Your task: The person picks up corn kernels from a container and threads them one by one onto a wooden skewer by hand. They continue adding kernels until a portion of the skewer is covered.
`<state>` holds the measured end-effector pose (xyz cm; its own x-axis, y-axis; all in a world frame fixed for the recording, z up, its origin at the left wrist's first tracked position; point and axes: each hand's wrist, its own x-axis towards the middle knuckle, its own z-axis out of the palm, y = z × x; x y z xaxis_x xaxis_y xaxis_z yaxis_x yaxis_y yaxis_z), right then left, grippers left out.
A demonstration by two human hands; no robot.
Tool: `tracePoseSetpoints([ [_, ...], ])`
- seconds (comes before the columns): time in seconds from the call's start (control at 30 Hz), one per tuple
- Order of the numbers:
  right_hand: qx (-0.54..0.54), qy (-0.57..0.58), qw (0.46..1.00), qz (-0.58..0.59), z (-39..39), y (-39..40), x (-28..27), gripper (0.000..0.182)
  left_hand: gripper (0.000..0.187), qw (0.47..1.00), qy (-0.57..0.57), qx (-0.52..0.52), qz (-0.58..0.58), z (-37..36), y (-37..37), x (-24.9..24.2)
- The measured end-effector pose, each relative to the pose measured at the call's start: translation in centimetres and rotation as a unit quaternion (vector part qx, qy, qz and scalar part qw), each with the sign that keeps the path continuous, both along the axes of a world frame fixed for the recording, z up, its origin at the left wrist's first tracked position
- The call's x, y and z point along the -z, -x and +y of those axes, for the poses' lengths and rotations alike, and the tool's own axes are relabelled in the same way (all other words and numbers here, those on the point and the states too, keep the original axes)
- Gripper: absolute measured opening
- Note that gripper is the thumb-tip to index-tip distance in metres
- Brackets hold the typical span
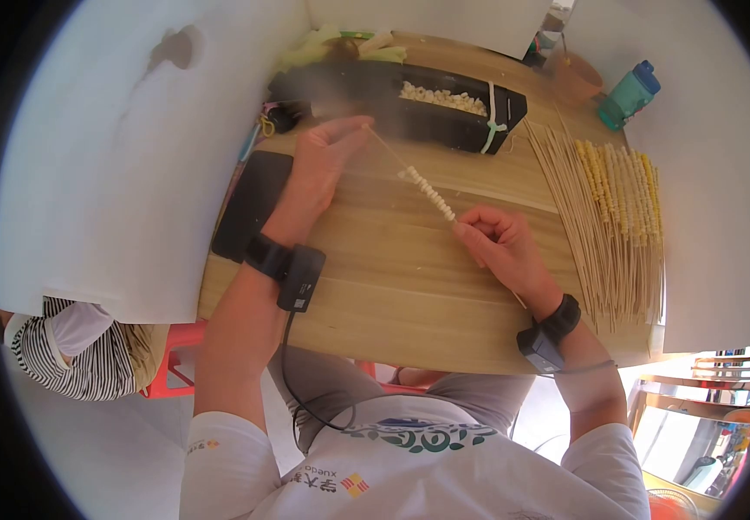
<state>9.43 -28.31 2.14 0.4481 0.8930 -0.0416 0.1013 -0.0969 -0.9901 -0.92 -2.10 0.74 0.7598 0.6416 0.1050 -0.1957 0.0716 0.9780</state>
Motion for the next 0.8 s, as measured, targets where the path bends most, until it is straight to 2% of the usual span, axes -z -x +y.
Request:
tracePoseSetpoints([
  [0.5, -0.001, 0.005, 1.000, -0.009, -0.01, -0.01, -0.01, 0.014, 0.025, 1.000, -0.022, -0.014, -0.002, 0.23, -0.02, 0.14],
  [0.8, 0.008, 0.020, 1.000, -0.022, -0.06, 0.17, -0.30, 0.014, 0.023, 0.987, -0.150, -0.052, 0.024, 0.59, -0.23, 0.84],
])
